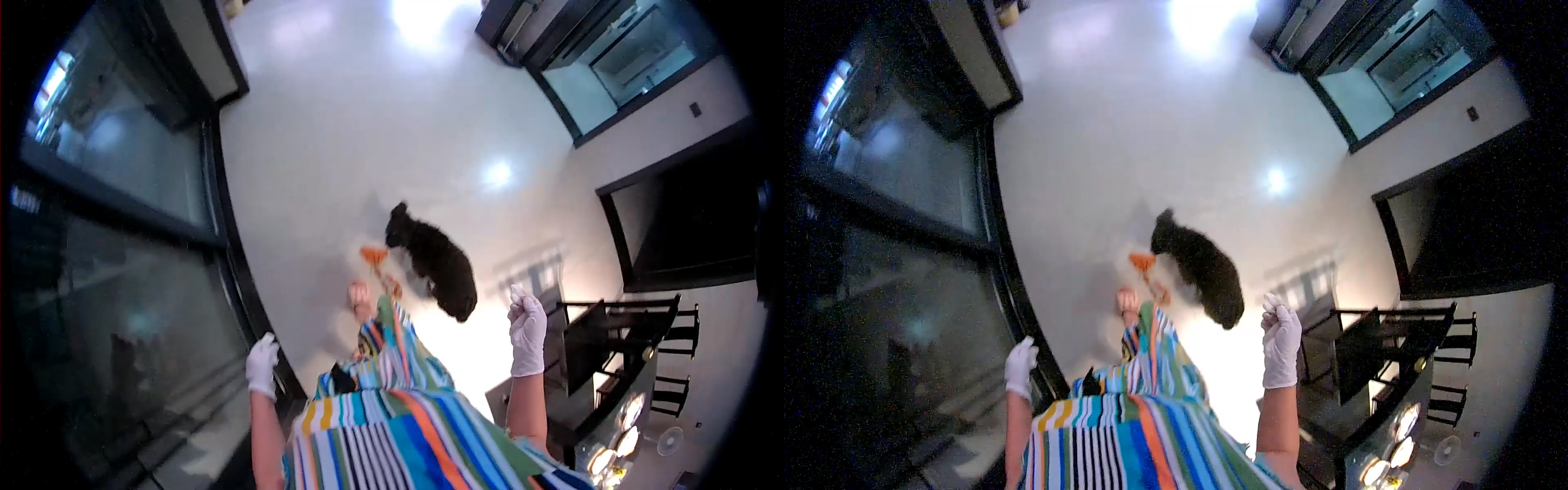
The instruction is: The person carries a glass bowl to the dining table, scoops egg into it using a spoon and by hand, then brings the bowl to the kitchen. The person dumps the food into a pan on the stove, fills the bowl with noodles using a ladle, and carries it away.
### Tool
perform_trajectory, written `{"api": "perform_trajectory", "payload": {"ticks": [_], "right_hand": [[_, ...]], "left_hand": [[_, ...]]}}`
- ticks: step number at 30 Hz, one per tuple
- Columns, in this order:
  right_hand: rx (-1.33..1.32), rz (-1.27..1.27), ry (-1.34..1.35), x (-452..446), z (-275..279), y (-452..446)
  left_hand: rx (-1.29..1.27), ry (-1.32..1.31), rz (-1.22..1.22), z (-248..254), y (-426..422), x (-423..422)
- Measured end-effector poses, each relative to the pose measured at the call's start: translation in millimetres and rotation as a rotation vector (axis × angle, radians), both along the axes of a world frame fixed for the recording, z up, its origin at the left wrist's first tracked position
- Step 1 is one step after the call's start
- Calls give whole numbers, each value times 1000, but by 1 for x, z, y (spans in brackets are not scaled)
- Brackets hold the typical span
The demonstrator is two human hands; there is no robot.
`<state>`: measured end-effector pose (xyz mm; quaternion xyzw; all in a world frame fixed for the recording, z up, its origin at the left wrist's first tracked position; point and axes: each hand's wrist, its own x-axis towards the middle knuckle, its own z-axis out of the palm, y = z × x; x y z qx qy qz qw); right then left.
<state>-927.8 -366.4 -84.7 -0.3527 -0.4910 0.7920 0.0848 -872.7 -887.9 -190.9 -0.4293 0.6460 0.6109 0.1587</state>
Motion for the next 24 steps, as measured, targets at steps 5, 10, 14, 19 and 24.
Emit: {"api": "perform_trajectory", "payload": {"ticks": [5, 10, 14, 19, 24], "right_hand": [[123, -203, 137, -126, 63, -27], [179, -8, 161, -176, 54, -59], [75, -93, 190, -114, 56, -68], [-27, -446, 0, -58, 79, -88], [6, -454, -7, -58, 104, -95]], "left_hand": [[424, -80, 305, -60, -56, -16], [218, -190, 157, -65, -85, -82], [-10, -249, -61, -55, -73, -110], [148, -281, -260, -51, -98, -196], [90, -231, -338, 1, -91, -274]]}}
